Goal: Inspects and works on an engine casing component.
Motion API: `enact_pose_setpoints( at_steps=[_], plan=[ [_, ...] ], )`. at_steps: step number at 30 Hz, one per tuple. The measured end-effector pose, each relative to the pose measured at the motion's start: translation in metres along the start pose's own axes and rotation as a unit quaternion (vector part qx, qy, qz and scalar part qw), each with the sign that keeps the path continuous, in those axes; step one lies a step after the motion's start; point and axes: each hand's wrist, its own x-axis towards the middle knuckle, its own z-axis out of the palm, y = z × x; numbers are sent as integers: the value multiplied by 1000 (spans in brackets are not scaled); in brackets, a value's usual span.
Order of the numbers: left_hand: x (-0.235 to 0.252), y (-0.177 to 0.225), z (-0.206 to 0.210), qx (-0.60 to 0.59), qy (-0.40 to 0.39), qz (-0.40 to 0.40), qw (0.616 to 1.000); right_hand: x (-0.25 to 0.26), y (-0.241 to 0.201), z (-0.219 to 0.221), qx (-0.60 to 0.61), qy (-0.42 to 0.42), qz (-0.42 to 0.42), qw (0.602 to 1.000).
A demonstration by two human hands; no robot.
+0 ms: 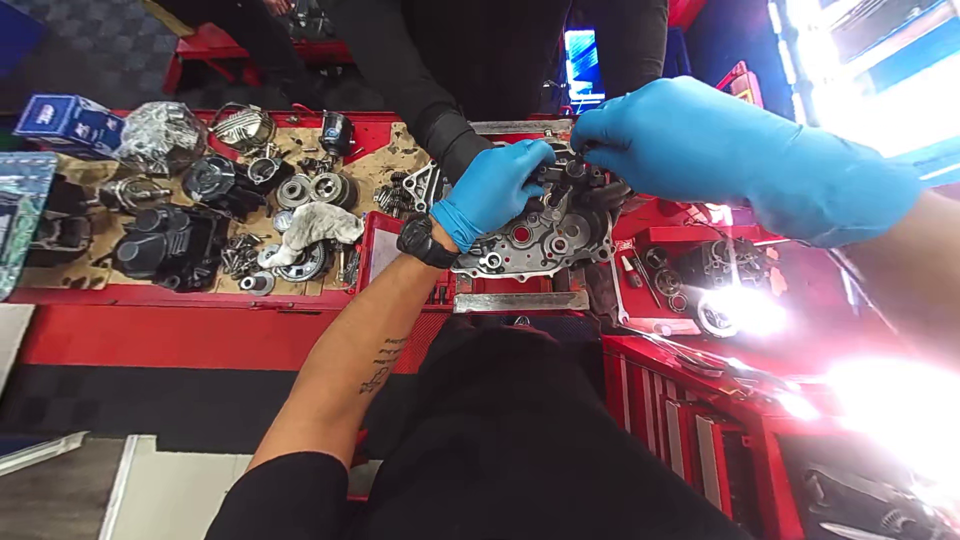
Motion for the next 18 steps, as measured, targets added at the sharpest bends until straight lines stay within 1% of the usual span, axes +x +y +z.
enact_pose_setpoints(
  at_steps=[2, 7, 11, 15, 18],
  plan=[
    [-1, 3, 3, 17, 17, -3, 1000, 0, -1, 0, 2, -4, 4, 1000],
    [2, 3, 3, -29, 14, -19, 999, 1, 1, -1, 7, -12, 5, 1000],
    [10, 15, 7, -4, 17, -12, 1000, 1, 1, -2, 5, -11, 2, 1000],
    [10, 13, 5, -27, 11, -32, 999, 2, -10, -1, -57, -5, 21, 998],
    [12, 10, 2, -34, -8, -23, 999, 6, -15, -2, -114, 1, 19, 993]
  ],
)
